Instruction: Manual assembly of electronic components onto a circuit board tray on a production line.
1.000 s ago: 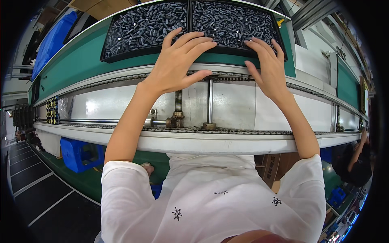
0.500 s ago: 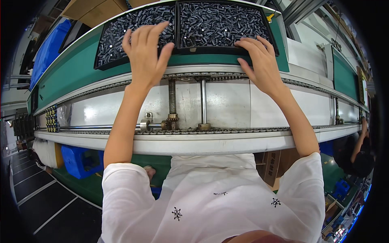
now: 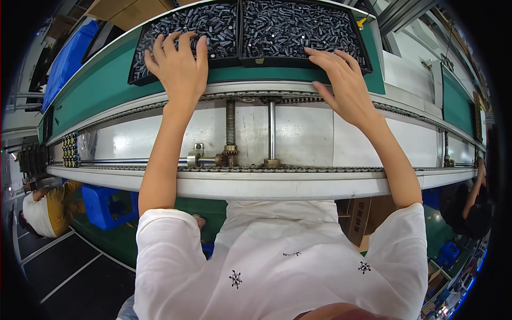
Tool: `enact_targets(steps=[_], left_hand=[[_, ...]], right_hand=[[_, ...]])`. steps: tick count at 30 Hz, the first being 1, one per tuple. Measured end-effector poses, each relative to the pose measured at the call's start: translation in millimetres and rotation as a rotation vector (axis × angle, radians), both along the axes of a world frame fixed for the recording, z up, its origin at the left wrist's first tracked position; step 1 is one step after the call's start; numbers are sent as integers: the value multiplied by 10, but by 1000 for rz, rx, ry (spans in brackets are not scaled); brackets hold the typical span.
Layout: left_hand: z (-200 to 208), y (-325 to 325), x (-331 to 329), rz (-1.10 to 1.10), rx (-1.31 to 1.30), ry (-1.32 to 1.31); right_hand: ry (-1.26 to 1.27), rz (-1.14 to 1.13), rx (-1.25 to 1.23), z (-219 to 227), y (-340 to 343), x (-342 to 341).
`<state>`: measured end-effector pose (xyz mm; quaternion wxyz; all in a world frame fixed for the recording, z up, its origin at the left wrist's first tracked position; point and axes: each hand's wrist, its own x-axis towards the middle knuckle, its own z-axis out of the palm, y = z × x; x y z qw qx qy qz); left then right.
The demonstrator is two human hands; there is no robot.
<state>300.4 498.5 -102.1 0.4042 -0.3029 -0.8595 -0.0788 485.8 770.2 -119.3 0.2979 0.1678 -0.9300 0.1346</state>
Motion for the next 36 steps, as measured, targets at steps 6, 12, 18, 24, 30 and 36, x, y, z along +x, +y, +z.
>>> enact_targets(steps=[6,12,18,24,30,36], left_hand=[[34,27,19,-91,48,-146],[74,29,81,-150,6,-176],[160,-1,-51,-242,48,53],[259,-373,-400,73,28,7],[186,-528,-558,-24,-10,-141],[205,-451,-493,-150,25,-223]], right_hand=[[-34,4,-8,-6,22,12],[-29,-8,-8,-11,9,17],[-21,-4,-10,-1,9,16],[-13,5,-15,-21,20,25],[-13,-2,-7,-23,15,24],[-10,-8,-4,-31,23,22]])
